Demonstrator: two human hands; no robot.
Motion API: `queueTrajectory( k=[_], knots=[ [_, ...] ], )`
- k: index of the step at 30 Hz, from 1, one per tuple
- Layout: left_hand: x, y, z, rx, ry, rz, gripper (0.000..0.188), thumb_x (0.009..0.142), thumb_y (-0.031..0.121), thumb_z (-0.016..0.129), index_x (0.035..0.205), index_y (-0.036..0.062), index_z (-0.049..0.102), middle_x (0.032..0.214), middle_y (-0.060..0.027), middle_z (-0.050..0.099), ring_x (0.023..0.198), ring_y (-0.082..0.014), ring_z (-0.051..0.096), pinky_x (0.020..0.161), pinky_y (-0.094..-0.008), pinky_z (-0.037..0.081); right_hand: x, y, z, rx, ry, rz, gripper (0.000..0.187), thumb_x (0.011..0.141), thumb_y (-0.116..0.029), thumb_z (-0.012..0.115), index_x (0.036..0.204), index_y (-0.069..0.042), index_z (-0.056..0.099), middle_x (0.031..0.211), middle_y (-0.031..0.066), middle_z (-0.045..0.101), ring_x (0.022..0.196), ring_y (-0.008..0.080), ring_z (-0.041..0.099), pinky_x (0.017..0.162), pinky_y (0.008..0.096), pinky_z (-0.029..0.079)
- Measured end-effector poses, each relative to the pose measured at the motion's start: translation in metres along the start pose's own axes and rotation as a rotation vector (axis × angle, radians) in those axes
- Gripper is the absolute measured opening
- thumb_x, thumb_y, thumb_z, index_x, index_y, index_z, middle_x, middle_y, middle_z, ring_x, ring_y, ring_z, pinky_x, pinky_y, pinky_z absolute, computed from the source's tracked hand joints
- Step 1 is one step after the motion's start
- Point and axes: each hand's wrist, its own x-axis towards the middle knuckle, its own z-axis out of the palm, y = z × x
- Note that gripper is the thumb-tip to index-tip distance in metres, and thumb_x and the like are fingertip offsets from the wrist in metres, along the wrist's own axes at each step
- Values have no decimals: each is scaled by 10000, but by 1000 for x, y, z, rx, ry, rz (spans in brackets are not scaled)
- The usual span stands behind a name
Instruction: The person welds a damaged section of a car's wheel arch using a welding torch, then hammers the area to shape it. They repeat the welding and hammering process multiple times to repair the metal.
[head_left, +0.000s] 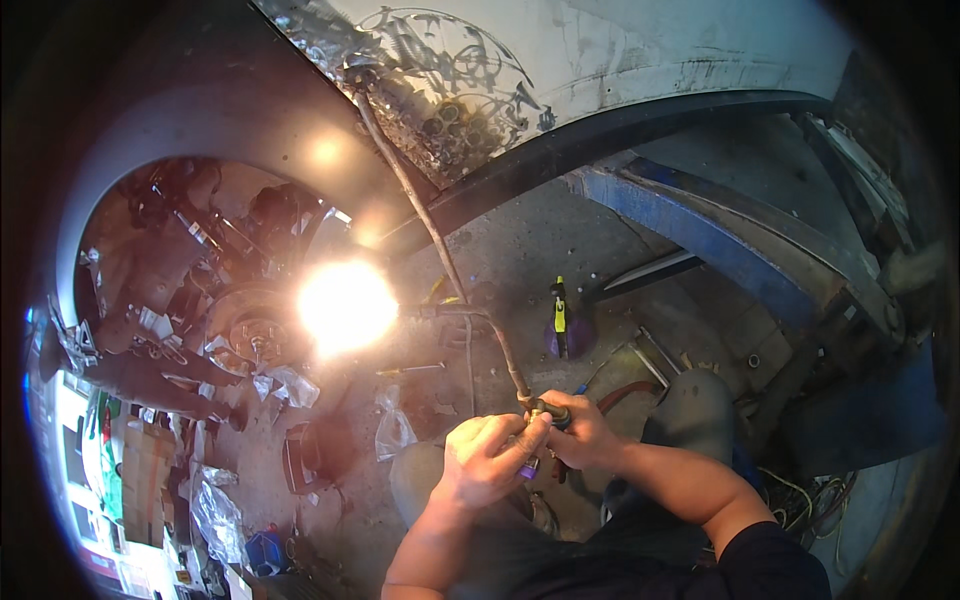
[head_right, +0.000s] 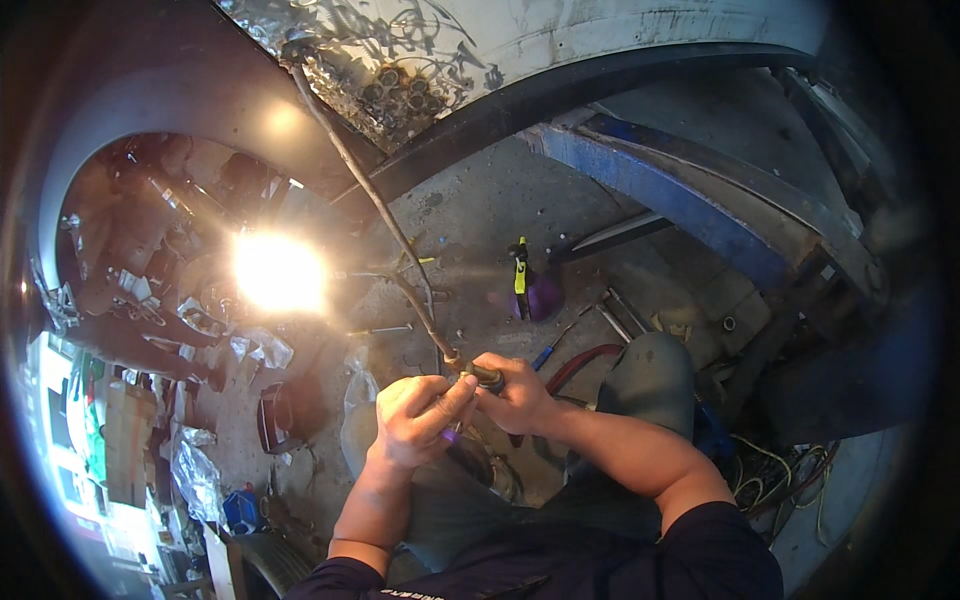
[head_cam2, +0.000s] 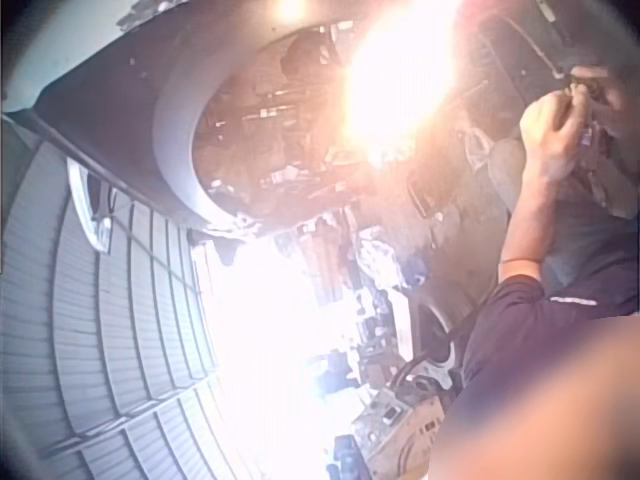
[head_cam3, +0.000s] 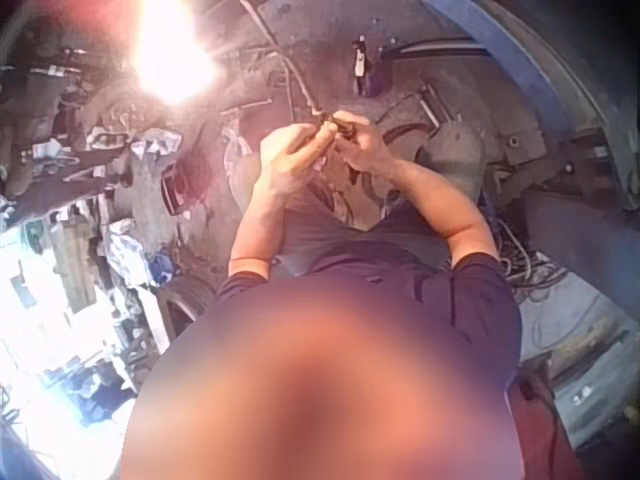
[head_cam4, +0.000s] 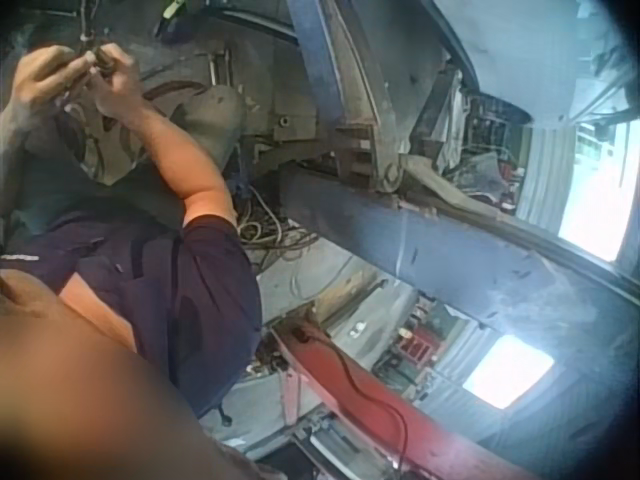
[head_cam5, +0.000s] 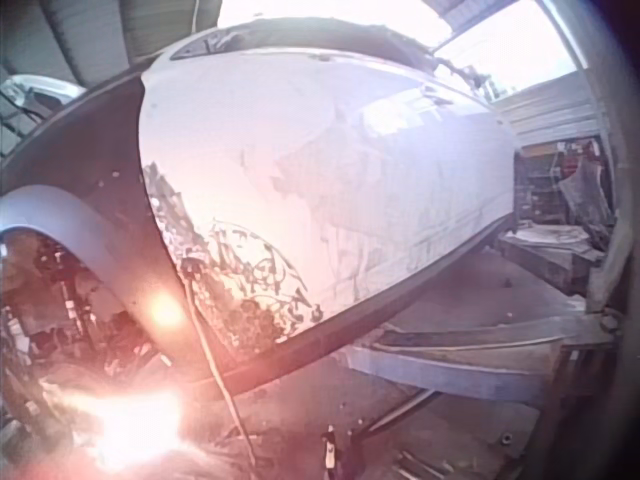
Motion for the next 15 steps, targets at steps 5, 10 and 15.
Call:
queueTrajectory(
  k=[5, 10, 15],
  knots=[
    [-1, 0, -1, 21, -26, 16, 502, 594, 136, 751, 1087, 50, 710, 824, -45, 595, 616, -188, 591, 530, -312, 455, 0, 0, -2, -22, -25, 13, 201, 882, -196, 661, 890, -14, 578, 690, 45, 590, 656, 81, 535, 575, 297, 447],
    [0, 0, -1, 91, -39, 45, 492, 609, 158, 746, 1090, 66, 716, 827, -35, 575, 610, -169, 584, 521, -310, 443, 1, -3, -4, -23, -52, -1, 218, 921, -225, 646, 922, -20, 571, 699, 7, 596, 653, 58, 545, 573, 258, 446],
    [-2, 0, -1, 106, -38, 36, 466, 629, 155, 736, 1089, 86, 718, 848, -29, 568, 606, -163, 580, 517, -304, 454, 2, -6, -3, -34, -37, -41, 201, 918, -212, 646, 915, -28, 563, 693, -11, 591, 646, 46, 540, 570, 244, 442]
  ],
)
